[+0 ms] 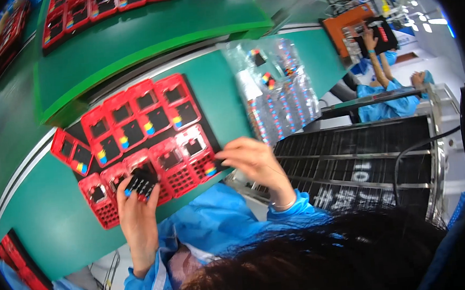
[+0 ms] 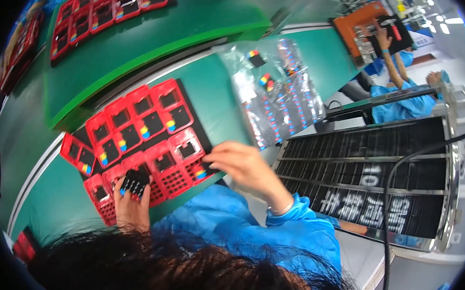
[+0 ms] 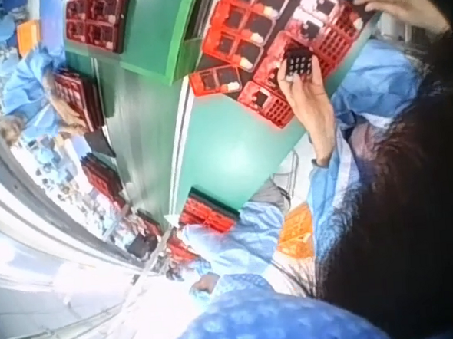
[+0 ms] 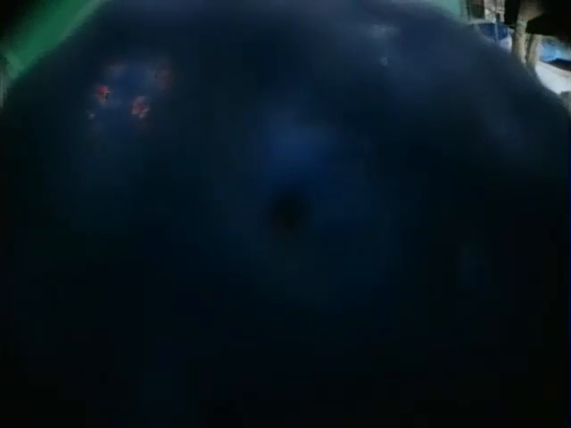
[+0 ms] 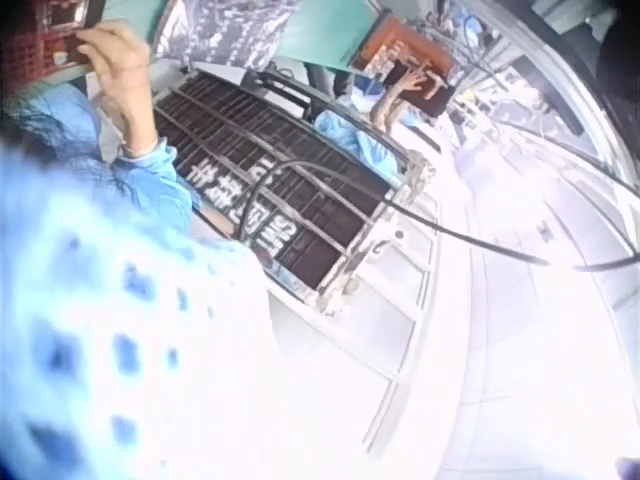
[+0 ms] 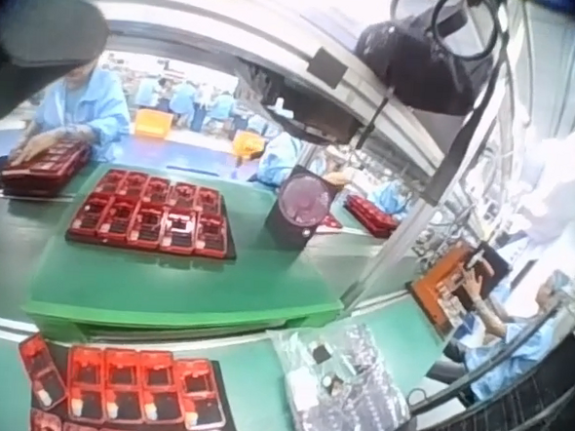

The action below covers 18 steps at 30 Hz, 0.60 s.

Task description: The person assembles electronic keypad modules into red plastic frames by hand on a factory assembly line.

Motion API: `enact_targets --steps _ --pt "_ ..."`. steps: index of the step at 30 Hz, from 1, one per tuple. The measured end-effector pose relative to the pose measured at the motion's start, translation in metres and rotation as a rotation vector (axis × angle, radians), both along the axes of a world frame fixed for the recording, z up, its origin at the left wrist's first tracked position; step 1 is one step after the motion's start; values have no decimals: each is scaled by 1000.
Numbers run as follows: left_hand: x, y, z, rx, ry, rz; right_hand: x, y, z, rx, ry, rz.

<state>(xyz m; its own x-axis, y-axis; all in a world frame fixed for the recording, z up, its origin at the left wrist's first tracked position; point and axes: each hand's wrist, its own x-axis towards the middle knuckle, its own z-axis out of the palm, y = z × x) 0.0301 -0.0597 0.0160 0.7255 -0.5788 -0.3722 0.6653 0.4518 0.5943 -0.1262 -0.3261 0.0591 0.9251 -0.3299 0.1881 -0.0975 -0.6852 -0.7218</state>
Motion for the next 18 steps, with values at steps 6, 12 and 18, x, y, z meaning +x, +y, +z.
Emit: enact_targets --steps 6,12,18 --pt "-5 -12 15 -21 43 -10 -21 -17 10 -27 -81 -264" --pt "-7 -12 17 -21 34 -20 -5 8 -7 103 7 -20" --pt "-6 -14 19 -21 54 -7 15 17 -23 -112 -32 39"
